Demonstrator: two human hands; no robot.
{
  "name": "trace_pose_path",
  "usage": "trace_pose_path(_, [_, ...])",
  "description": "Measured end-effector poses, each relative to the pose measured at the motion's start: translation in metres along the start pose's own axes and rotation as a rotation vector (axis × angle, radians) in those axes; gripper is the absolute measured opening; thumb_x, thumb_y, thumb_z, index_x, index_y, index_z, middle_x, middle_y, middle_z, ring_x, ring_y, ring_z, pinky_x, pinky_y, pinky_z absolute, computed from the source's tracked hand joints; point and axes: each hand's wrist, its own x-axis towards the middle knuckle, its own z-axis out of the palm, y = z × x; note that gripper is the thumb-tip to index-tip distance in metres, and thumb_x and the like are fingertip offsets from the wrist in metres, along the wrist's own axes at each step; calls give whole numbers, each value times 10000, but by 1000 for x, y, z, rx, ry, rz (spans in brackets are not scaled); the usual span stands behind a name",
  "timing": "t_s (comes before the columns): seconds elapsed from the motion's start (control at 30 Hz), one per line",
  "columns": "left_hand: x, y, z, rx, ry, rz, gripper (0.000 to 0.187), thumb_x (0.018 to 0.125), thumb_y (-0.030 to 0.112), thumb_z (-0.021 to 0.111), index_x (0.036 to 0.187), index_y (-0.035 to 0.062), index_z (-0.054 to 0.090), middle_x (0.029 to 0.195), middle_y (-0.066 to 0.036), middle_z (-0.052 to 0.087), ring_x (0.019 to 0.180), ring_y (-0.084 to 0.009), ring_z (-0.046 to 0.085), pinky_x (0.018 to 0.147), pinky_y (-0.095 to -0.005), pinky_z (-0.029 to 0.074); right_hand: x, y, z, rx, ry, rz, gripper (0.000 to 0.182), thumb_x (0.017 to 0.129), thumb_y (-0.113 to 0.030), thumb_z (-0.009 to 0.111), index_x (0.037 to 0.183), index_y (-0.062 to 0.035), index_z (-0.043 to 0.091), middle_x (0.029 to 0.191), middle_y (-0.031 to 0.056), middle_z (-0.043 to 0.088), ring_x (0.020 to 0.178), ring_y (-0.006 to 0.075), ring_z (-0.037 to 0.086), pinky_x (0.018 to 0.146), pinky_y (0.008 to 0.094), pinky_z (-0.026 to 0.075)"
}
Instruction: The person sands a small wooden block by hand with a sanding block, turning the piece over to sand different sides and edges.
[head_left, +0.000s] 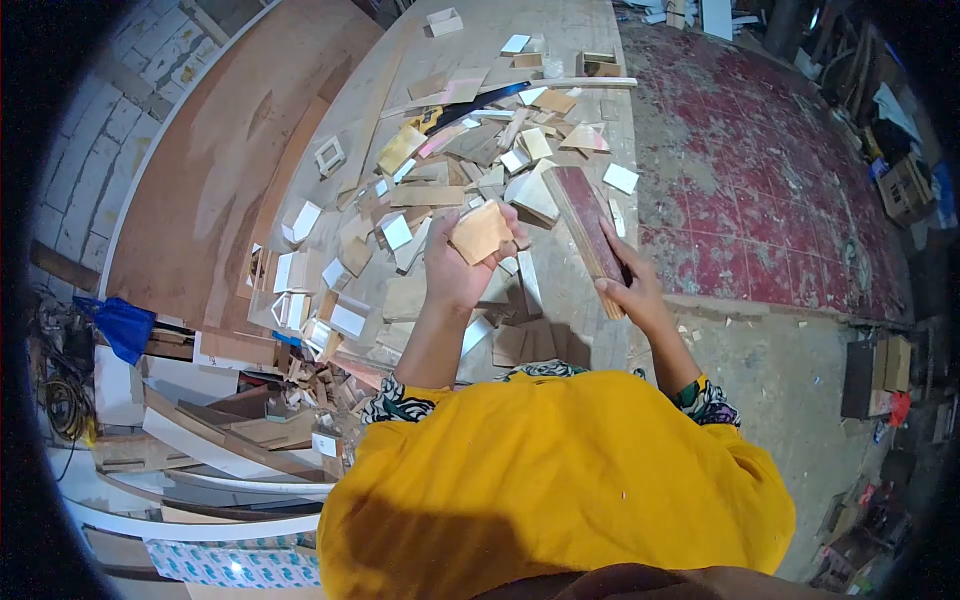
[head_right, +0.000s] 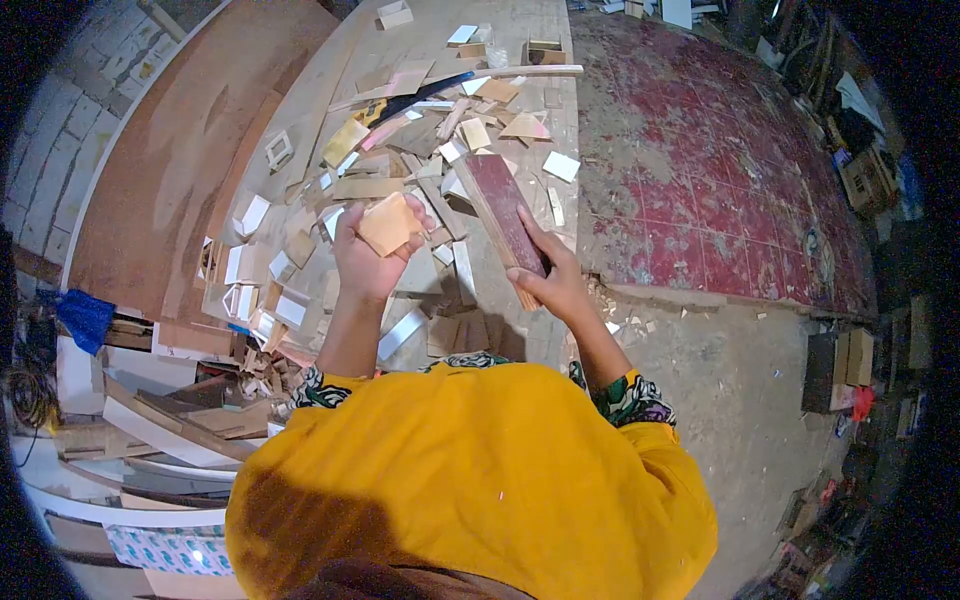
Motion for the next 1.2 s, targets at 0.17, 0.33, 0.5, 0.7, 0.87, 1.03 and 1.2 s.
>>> trace_pose_path(0.17, [10,-6,6,-283,126,-5,621,786,256,560,1279,-96,422,1227,-223,526,1199,-407,496,1096,-509,358,-20,-8,1,76,-73,25,859,655,-287,734,1439,-149,413,1026,144,579,954,253,564,895,336,423])
trace_pose_path(0.33, [11,-20,6,-259,187,53,562,807,206,521,1294,-66,444,1258,-183,528,1239,-336,476,1100,-447,355,-20,-23,8,-60,-53,25,859,621,-322,780,1403,-155,467,1020,170,579,926,281,580,863,346,448])
trace_pose_path(0.5, [2,-41,-18,-219,300,-98,459,883,195,486,1278,-37,465,1302,-147,523,1225,-291,498,1052,-440,391,-18,-32,13,-245,-86,56,861,612,-411,773,1394,-205,479,1075,193,575,905,326,610,815,373,488])
trace_pose_path(0.7, [-22,-65,-8,-136,256,-350,508,1009,431,355,1378,84,384,1353,-127,496,1207,-272,522,1024,-433,424,-25,-33,19,-417,-120,97,863,619,-384,771,1407,-224,457,1043,176,557,958,346,615,825,403,495])
trace_pose_path(0.87, [-34,-64,-14,-13,108,-542,518,1002,430,386,1371,67,387,1328,-117,514,1185,-247,541,972,-397,479,-28,-30,18,-530,-119,78,857,612,-425,772,1395,-249,470,1054,193,558,932,367,623,787,412,513])
trace_pose_path(1.03, [-34,-62,-24,133,75,-401,380,940,191,524,1273,14,477,1209,-106,588,1094,-210,597,953,-355,496,-24,-27,13,-377,-115,102,869,618,-398,776,1411,-256,451,1089,199,568,964,359,618,832,399,505])
trace_pose_path(1.2, [-35,-48,-22,450,230,-299,379,812,131,581,1169,5,567,989,-79,617,814,-123,582,719,-237,472,-25,-20,10,-153,-136,76,860,630,-336,771,1418,-219,447,1049,181,574,967,306,607,850,361,477])
